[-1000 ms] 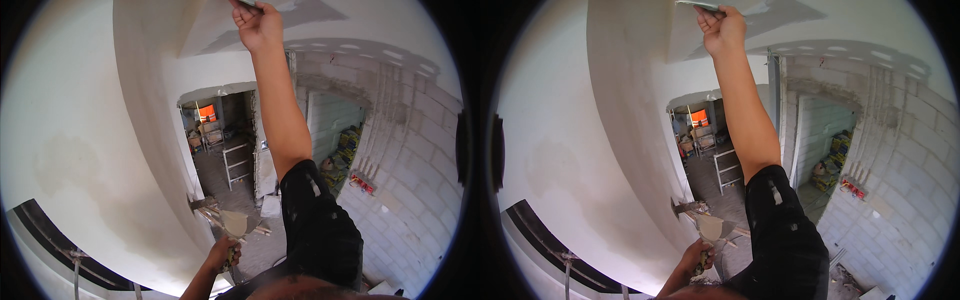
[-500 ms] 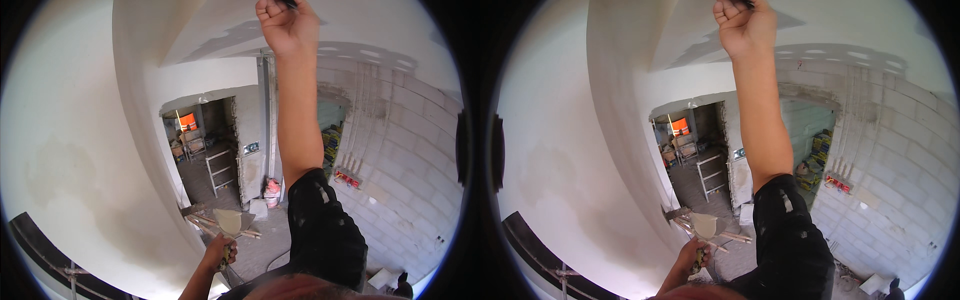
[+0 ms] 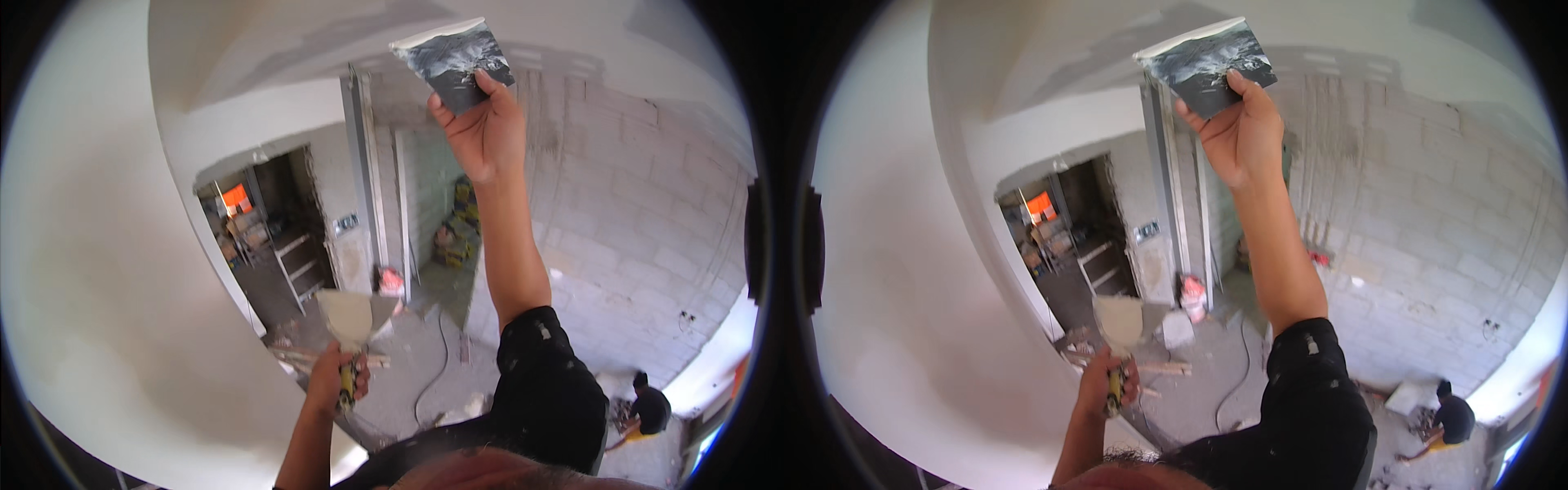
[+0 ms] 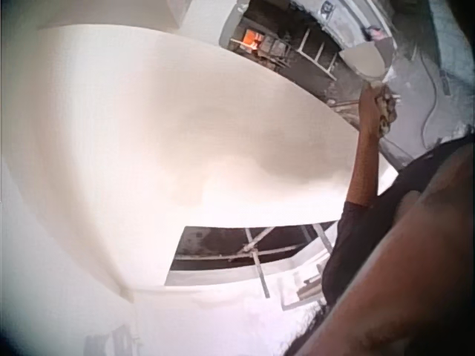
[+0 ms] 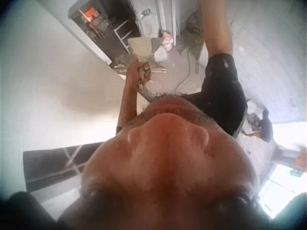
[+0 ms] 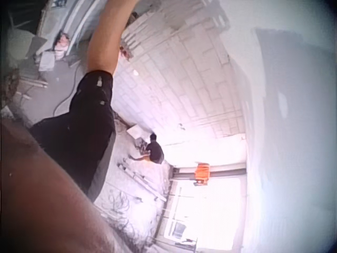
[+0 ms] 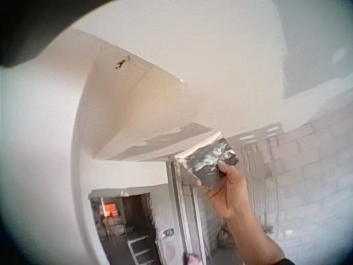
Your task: The person applies plaster to the ceiling using a hawk and trowel. They repeatedly scoop plaster from the hawk onto the trowel and spread it onto the ceiling surface in smooth strokes.
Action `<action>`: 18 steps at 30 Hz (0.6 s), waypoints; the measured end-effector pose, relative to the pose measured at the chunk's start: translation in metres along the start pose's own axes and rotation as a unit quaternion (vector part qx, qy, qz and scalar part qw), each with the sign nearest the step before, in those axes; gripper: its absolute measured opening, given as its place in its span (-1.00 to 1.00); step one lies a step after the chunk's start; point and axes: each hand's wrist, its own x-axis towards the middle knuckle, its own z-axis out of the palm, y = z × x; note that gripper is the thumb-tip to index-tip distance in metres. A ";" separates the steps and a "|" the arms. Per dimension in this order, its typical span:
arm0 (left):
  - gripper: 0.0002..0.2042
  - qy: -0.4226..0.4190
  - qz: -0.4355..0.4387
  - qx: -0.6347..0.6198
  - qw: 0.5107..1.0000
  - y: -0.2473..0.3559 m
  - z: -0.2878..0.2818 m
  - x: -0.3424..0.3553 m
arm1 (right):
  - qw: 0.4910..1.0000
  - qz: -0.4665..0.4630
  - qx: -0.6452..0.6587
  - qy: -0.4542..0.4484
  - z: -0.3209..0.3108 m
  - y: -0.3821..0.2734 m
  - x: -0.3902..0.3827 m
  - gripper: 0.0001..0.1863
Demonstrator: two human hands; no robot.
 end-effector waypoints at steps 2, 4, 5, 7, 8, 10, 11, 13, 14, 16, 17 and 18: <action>-0.76 -0.017 0.003 0.024 1.000 0.013 0.010 -0.007 | 0.998 0.044 -0.031 0.025 -0.016 0.005 -0.039 -0.70; -0.74 -0.031 -0.001 0.015 0.999 0.022 0.021 -0.018 | 0.993 0.057 -0.087 0.050 -0.019 0.009 -0.080 -0.68; -0.74 -0.056 -0.005 0.008 0.998 0.026 0.027 -0.025 | 0.991 0.064 -0.106 0.056 -0.021 0.005 -0.103 -0.67; -0.72 -0.112 -0.018 -0.010 0.994 0.029 0.029 -0.020 | 0.985 0.067 -0.138 0.077 -0.033 0.004 -0.145 -0.66; -0.70 -0.126 -0.020 -0.024 0.992 0.029 0.025 -0.021 | 0.983 0.075 -0.140 0.089 -0.038 0.012 -0.163 -0.65; -0.66 -0.149 -0.019 -0.045 0.988 0.027 0.020 -0.024 | 0.979 0.088 -0.139 0.121 -0.043 0.027 -0.194 -0.63; -0.63 -0.163 -0.017 -0.048 0.985 0.029 0.021 -0.023 | 0.976 0.089 -0.137 0.141 -0.042 0.035 -0.207 -0.62; -0.58 -0.182 -0.016 -0.053 0.982 0.027 0.020 -0.025 | 0.973 0.089 -0.142 0.160 -0.042 0.045 -0.234 -0.58; -0.60 -0.178 -0.011 -0.052 0.983 0.025 0.017 -0.026 | 0.969 0.077 -0.134 0.190 -0.047 0.052 -0.244 -0.62; -0.63 -0.173 -0.002 -0.048 0.984 0.021 0.014 -0.027 | 0.959 0.052 -0.119 0.253 -0.054 0.059 -0.262 -0.68; -0.63 -0.142 0.015 -0.018 0.990 0.019 0.012 -0.026 | 0.955 0.048 -0.125 0.265 -0.050 0.056 -0.265 -0.65; -0.63 -0.106 0.030 0.014 0.994 0.016 0.007 -0.025 | 0.950 0.080 -0.127 0.275 -0.051 0.053 -0.270 -0.64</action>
